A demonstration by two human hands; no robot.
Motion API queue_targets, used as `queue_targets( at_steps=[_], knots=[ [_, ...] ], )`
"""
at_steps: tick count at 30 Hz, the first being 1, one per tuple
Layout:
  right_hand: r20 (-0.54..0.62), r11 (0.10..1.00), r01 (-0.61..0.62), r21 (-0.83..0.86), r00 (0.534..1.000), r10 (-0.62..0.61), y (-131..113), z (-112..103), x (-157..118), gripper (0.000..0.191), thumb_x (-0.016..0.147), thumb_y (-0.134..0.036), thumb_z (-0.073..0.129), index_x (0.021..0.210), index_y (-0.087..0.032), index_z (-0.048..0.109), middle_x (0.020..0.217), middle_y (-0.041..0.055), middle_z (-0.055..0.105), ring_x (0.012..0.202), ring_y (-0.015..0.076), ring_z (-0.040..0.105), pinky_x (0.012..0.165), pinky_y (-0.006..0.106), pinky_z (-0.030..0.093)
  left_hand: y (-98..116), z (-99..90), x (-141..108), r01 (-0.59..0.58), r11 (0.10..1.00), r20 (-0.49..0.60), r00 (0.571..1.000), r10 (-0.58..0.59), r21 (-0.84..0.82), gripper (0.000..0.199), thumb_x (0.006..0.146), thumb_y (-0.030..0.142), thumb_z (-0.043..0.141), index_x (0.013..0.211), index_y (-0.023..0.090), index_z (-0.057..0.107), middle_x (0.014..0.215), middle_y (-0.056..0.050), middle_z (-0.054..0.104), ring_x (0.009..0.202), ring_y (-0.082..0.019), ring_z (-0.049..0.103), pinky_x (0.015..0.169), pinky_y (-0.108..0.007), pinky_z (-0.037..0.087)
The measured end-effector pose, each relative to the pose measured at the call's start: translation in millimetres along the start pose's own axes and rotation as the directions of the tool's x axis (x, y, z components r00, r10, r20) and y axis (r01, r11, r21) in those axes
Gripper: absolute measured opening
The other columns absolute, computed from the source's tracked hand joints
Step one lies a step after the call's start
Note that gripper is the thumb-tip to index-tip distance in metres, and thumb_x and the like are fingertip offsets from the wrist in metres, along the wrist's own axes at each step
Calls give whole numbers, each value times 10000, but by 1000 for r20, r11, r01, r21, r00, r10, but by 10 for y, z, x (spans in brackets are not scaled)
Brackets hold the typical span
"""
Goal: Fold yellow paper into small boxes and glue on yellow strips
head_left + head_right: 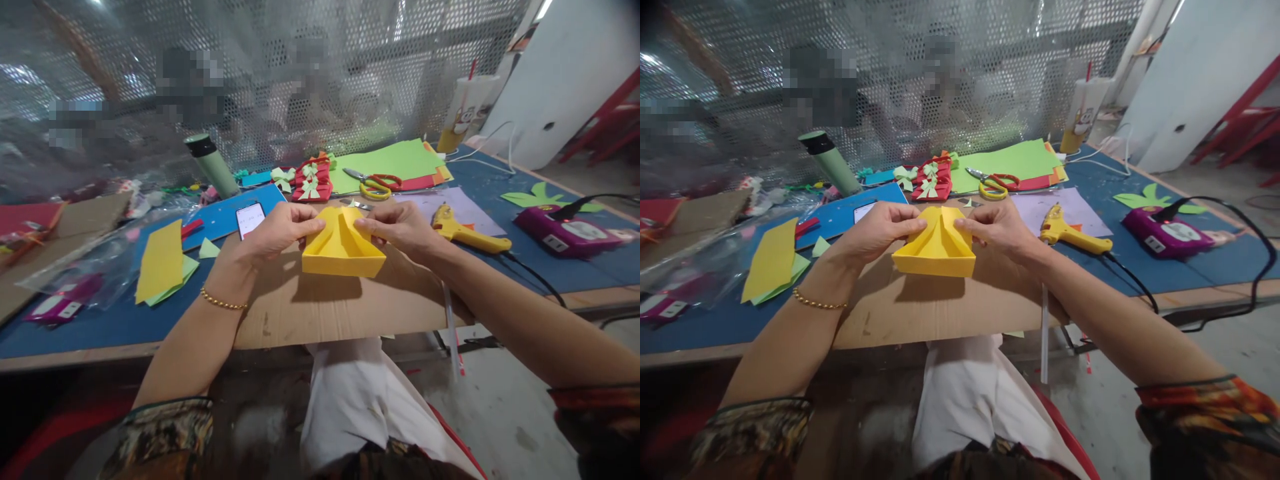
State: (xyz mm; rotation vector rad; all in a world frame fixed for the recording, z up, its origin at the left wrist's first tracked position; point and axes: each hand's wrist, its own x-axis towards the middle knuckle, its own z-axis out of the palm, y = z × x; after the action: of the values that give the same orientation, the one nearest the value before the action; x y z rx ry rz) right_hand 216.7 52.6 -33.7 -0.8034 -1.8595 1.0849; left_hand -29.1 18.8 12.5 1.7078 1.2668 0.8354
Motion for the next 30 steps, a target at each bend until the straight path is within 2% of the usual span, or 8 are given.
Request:
queue_targets(
  at_steps=[5, 9, 16, 19, 21, 23, 25, 30],
  knots=[
    [-3, 990, -123, -66, 992, 123, 54, 47, -18, 585, 765, -702, 814, 531, -207, 609, 508, -17, 507, 502, 89, 391, 492, 293, 230, 21, -41, -7, 90, 993, 173, 980, -102, 76, 254, 817, 239, 752, 606, 166, 631, 626, -5, 622, 570, -89, 569, 549, -200, 425],
    [55, 959, -233, -163, 968, 245, 44, 78, -61, 579, 722, -736, 813, 595, -195, 654, 555, -10, 535, 544, 106, 421, 508, 292, 259, 4, -34, 11, 258, 935, 287, 902, -323, 244, 260, 859, 163, 711, 604, 172, 656, 558, -19, 624, 479, -103, 569, 502, -213, 390],
    [91, 819, -138, -557, 970, 226, 50, 67, -90, 365, 906, -428, 728, 630, -213, 625, 597, 7, 586, 585, 136, 459, 585, 319, 308, 26, 52, 12, 188, 847, 273, 893, -358, 497, 292, 880, 167, 685, 614, 206, 572, 577, 10, 572, 533, -130, 540, 524, -276, 347],
    [68, 751, -119, -650, 975, 214, 66, 80, -137, 257, 899, -384, 745, 719, -220, 661, 660, 36, 658, 617, 164, 510, 604, 324, 318, 3, 91, -10, 132, 736, 160, 936, -312, 664, 191, 871, 220, 735, 758, 215, 581, 743, -4, 641, 652, -161, 580, 572, -299, 349],
    [17, 720, -113, -684, 985, 171, 75, 88, -179, 169, 873, -358, 768, 813, -222, 688, 727, 49, 696, 649, 177, 535, 608, 319, 314, -29, 113, -42, 71, 686, 115, 968, -221, 724, 153, 863, 234, 758, 897, 213, 611, 890, -24, 690, 768, -182, 614, 629, -302, 374],
    [10, 723, -82, -686, 992, 122, 75, 91, -212, 110, 843, -283, 767, 907, -218, 705, 774, 42, 707, 666, 175, 545, 612, 309, 315, -61, 132, -77, -21, 701, 152, 980, -126, 713, 161, 895, 214, 717, 1031, 214, 630, 975, -34, 708, 841, -190, 631, 675, -300, 391],
    [79, 765, -16, -644, 993, 86, 64, 91, -228, 133, 824, -205, 740, 956, -212, 726, 796, 25, 703, 675, 162, 554, 628, 297, 339, -80, 147, -94, -114, 738, 229, 972, -56, 665, 225, 927, 181, 665, 1149, 214, 648, 1007, -36, 718, 875, -190, 645, 712, -300, 406],
    [242, 863, 165, -478, 969, -52, 45, 91, -237, 143, 868, -144, 689, 906, -201, 815, 805, 24, 664, 696, 138, 577, 665, 277, 390, -103, 137, -46, -163, 825, 344, 938, -40, 541, 444, 906, 113, 634, 1337, 202, 694, 1031, -35, 753, 886, -178, 663, 783, -297, 456]
  ],
)
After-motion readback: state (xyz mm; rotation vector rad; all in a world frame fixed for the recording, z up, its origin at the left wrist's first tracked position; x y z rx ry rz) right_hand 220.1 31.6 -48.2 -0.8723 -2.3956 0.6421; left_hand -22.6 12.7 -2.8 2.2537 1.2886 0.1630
